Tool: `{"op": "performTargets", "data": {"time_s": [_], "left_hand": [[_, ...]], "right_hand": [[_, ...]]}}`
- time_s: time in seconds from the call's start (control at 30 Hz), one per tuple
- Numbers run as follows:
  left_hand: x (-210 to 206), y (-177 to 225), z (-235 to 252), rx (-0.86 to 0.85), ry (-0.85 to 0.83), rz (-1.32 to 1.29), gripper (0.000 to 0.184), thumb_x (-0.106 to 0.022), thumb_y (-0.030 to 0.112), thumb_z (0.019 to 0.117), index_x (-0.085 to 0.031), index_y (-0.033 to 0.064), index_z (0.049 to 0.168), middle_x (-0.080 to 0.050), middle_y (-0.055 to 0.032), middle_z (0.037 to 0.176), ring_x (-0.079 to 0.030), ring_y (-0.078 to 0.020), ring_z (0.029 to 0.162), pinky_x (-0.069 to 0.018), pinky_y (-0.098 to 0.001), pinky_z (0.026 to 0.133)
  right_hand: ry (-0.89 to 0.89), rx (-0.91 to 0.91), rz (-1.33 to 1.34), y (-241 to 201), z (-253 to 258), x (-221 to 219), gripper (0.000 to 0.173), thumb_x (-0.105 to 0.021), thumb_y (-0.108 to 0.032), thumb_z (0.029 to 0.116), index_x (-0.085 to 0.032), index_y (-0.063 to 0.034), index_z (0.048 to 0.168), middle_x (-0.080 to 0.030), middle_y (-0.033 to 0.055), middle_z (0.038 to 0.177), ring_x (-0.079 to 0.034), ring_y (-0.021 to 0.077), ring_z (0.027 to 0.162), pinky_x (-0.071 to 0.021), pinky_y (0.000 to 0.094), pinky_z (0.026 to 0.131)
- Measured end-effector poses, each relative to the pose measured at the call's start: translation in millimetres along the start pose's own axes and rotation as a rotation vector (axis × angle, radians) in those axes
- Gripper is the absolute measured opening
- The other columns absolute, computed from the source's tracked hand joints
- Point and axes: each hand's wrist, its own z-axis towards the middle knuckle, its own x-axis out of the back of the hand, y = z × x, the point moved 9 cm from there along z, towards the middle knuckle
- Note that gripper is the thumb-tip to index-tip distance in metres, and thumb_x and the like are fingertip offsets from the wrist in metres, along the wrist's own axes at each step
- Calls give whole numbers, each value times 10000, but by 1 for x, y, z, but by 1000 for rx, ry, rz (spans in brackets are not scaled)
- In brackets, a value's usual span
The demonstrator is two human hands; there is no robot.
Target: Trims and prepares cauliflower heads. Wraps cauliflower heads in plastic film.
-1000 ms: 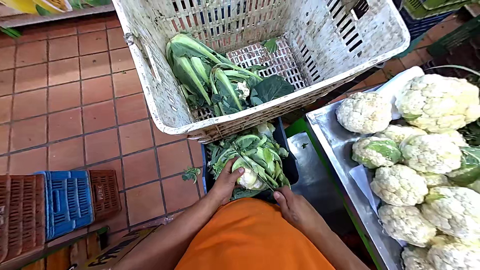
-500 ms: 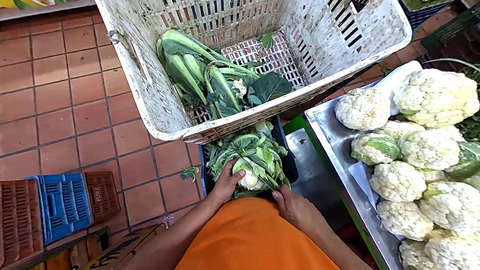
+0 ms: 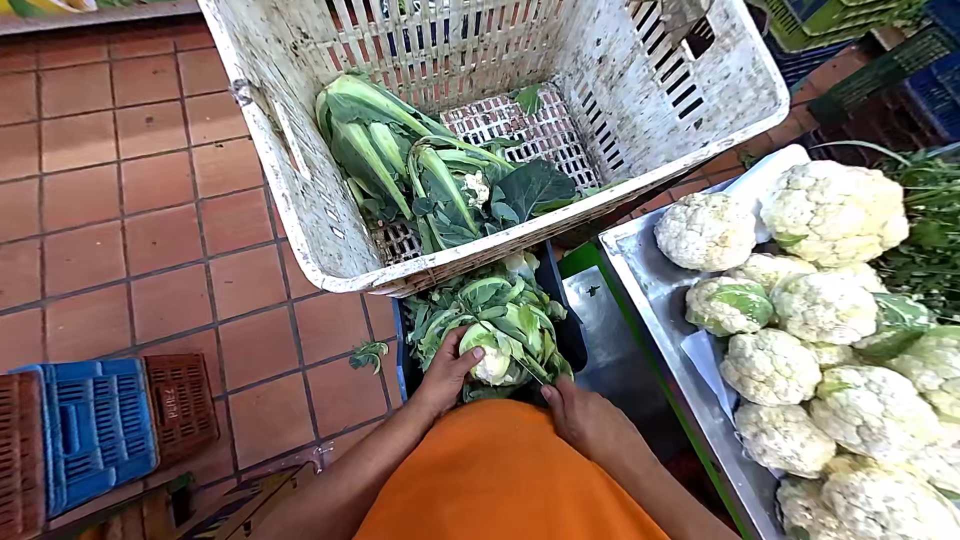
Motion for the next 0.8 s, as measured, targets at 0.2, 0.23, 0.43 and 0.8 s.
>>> {"op": "performTargets", "data": {"time_s": [0.2, 0.23, 0.43, 0.8], "left_hand": [[0, -1, 2, -51, -23, -7, 572, -736, 204, 898, -507, 146, 1419, -659, -149, 1241, -683, -272, 1042, -594, -448, 869], [1, -1, 3, -48, -16, -9, 576, -739, 211, 893, -508, 151, 1417, -660, -147, 1239, -683, -271, 1039, -596, -448, 863], [-1, 0, 4, -75, 1, 15, 562, -727, 154, 896, -504, 137, 1411, -659, -138, 1237, -680, -256, 1043, -589, -434, 881], [0, 3, 3, -101, -11, 77, 609, -766, 220, 862, -516, 127, 1409, -658, -115, 1249, -670, -230, 1076, -581, -424, 909]], "right_hand": [[-23, -34, -10, 2, -3, 0, 536, -221, -536, 1091, -539, -120, 1205, -690, 152, 975, -710, 352, 965, -563, 548, 778], [-26, -35, -14, 3, -3, 1, 542, -216, -541, 1091, -536, -118, 1204, -686, 151, 975, -708, 352, 969, -562, 546, 778], [-37, -42, -23, 5, 6, -1, 536, -214, -533, 1093, -536, -128, 1232, -693, 149, 1002, -706, 347, 991, -561, 543, 795], [-21, -59, -61, 2, -7, 4, 562, -202, -532, 1095, -549, -110, 1228, -701, 167, 1015, -711, 369, 989, -564, 556, 786]]}}
